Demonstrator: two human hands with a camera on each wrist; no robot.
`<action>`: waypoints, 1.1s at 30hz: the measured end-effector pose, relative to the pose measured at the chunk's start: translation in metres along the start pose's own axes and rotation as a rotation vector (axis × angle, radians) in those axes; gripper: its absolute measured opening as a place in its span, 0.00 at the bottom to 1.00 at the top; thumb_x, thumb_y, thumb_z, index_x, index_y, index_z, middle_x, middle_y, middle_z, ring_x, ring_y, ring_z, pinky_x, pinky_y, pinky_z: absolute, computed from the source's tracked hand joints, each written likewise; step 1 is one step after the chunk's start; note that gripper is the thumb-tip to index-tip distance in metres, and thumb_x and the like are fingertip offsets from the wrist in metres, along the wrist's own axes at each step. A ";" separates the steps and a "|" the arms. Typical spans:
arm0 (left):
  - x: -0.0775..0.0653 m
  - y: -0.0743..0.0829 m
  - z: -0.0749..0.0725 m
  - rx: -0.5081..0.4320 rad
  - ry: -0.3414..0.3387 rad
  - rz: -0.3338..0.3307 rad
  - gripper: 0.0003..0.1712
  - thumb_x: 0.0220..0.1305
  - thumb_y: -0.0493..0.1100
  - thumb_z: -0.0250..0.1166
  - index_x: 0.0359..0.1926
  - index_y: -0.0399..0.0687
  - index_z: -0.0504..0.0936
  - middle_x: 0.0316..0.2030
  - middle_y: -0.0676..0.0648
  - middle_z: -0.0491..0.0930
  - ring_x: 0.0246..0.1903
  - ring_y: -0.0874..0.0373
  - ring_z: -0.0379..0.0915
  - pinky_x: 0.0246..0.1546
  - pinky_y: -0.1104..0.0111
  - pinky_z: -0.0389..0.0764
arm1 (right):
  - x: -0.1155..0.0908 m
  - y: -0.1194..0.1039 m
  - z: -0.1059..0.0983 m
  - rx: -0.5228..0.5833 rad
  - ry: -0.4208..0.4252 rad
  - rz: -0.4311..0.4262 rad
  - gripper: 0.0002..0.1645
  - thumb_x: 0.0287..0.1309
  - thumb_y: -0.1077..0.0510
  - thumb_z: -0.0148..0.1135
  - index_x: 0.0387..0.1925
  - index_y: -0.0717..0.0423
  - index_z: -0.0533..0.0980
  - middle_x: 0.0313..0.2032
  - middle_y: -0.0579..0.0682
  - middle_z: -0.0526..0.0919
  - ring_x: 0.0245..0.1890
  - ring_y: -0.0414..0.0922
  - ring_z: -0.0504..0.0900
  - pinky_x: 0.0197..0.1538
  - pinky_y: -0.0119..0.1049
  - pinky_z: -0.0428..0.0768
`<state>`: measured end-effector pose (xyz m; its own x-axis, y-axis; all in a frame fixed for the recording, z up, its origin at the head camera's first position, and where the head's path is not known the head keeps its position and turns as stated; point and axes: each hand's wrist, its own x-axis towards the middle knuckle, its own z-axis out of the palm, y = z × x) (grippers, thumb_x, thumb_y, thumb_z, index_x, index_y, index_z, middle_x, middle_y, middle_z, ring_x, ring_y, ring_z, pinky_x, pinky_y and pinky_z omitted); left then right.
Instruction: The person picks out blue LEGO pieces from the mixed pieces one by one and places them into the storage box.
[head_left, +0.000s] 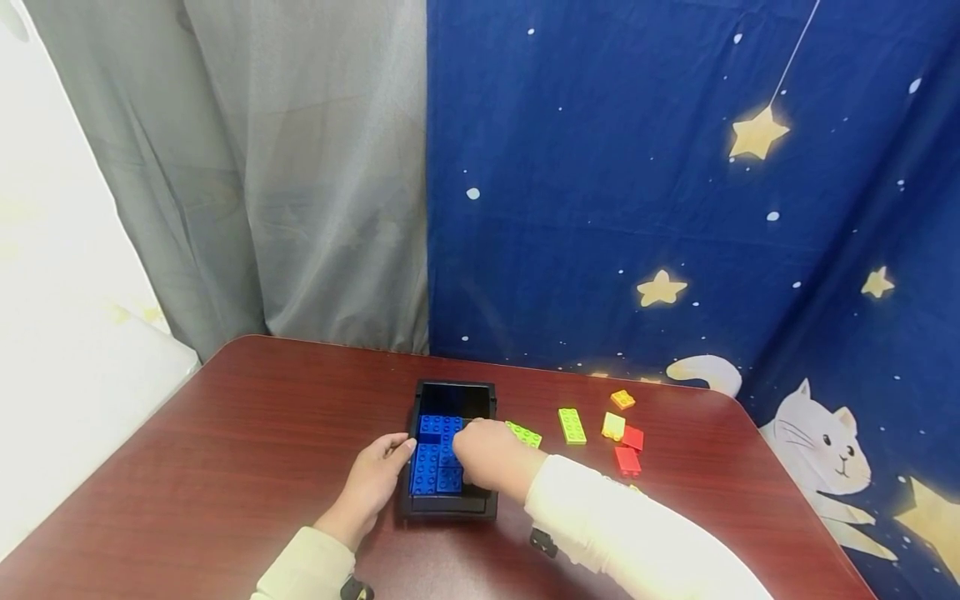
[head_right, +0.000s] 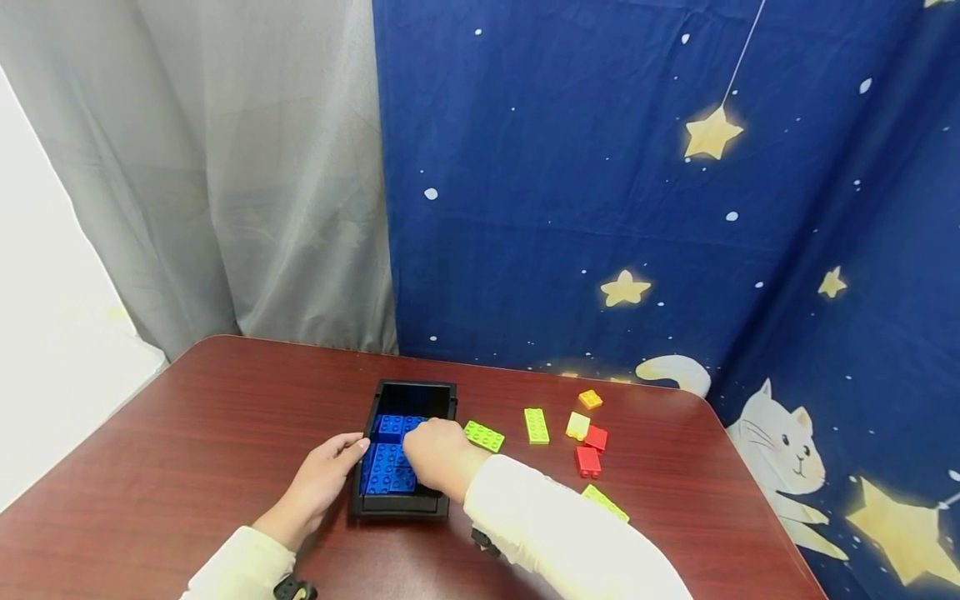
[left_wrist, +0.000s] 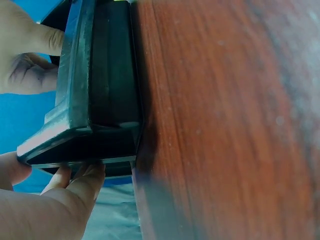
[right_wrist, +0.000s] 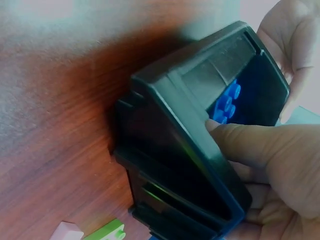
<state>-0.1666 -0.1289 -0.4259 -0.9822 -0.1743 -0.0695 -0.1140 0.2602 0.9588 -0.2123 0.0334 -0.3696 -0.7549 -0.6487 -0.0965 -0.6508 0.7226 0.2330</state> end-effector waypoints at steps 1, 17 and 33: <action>0.000 0.000 0.000 0.001 -0.001 0.001 0.26 0.72 0.45 0.52 0.62 0.29 0.69 0.61 0.29 0.70 0.63 0.34 0.63 0.62 0.44 0.66 | -0.001 0.000 0.000 0.002 0.001 -0.001 0.15 0.49 0.45 0.73 0.35 0.50 0.86 0.29 0.45 0.85 0.27 0.39 0.76 0.38 0.33 0.83; 0.000 0.001 -0.001 0.019 -0.018 -0.009 0.27 0.73 0.48 0.51 0.63 0.31 0.68 0.62 0.29 0.68 0.64 0.33 0.61 0.62 0.43 0.65 | -0.007 -0.001 0.006 -0.044 0.049 -0.021 0.16 0.48 0.43 0.73 0.32 0.50 0.86 0.26 0.45 0.85 0.27 0.40 0.77 0.37 0.32 0.82; -0.001 0.000 -0.001 0.023 -0.015 -0.008 0.27 0.73 0.47 0.51 0.63 0.30 0.68 0.62 0.29 0.68 0.64 0.33 0.61 0.62 0.43 0.65 | -0.010 0.000 0.009 -0.139 0.009 -0.090 0.16 0.51 0.40 0.70 0.28 0.47 0.85 0.20 0.41 0.83 0.33 0.37 0.84 0.62 0.37 0.73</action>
<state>-0.1654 -0.1296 -0.4251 -0.9835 -0.1619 -0.0813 -0.1248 0.2803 0.9518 -0.2054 0.0424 -0.3776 -0.6926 -0.7122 -0.1143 -0.6980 0.6217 0.3554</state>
